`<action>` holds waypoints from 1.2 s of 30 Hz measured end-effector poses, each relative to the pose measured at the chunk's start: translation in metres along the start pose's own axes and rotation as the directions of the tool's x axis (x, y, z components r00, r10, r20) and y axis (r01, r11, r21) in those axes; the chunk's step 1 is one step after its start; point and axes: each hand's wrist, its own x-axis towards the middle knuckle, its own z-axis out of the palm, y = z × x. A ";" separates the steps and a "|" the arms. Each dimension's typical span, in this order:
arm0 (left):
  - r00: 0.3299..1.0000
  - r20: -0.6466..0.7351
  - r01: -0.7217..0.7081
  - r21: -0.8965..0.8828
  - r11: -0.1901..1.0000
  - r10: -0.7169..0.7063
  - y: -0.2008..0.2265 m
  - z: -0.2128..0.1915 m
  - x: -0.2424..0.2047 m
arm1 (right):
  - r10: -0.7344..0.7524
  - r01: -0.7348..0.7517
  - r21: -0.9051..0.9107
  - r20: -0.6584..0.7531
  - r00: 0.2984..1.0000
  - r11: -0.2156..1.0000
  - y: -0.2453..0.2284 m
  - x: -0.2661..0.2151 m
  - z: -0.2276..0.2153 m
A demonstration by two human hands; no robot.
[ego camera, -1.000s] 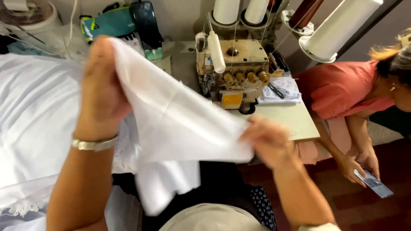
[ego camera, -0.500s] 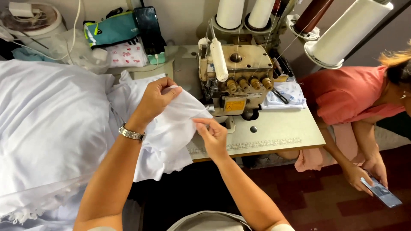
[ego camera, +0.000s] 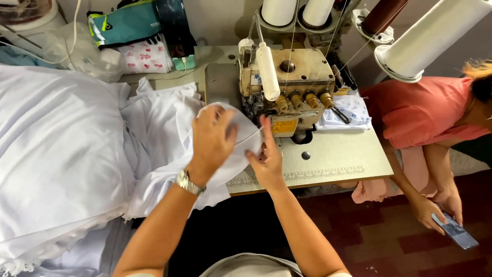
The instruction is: Picking up, unfolding, and inspecting white fabric pieces at a sewing workstation.
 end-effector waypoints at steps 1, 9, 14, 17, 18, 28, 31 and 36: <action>1.000 0.002 0.000 0.000 1.000 0.000 0.005 0.001 -0.008 | 0.002 -0.002 0.001 -0.001 1.000 1.000 0.003 -0.001 -0.001; 0.968 0.195 0.121 0.200 0.972 -0.161 0.017 0.003 -0.014 | 0.176 -0.149 0.133 -0.223 0.959 0.980 0.031 -0.004 -0.010; 0.947 0.280 0.106 0.183 0.977 -0.155 0.001 0.007 0.005 | 0.183 -0.142 0.170 -0.259 0.948 0.975 0.034 0.006 -0.011; 0.887 0.417 0.138 0.167 0.976 -0.196 -0.009 0.009 0.017 | 0.179 -0.140 0.166 -0.252 0.951 0.976 0.033 0.011 -0.010; 0.869 0.454 0.136 0.162 0.977 -0.196 -0.013 0.008 0.021 | 0.185 -0.146 0.168 -0.244 0.952 0.975 0.033 0.012 -0.009; 0.790 0.585 0.166 0.084 0.982 -0.184 -0.027 0.008 0.036 | 0.202 -0.149 0.215 -0.250 0.947 0.965 0.043 0.007 -0.006; 0.824 0.547 0.200 -0.040 0.979 -0.146 -0.040 0.011 0.029 | 0.239 -0.166 0.265 -0.277 0.931 0.950 0.048 -0.001 -0.001; 0.988 0.007 0.148 -0.266 0.953 -0.151 -0.063 -0.004 0.002 | 0.292 -0.178 0.347 -0.308 0.905 0.921 0.061 -0.009 0.003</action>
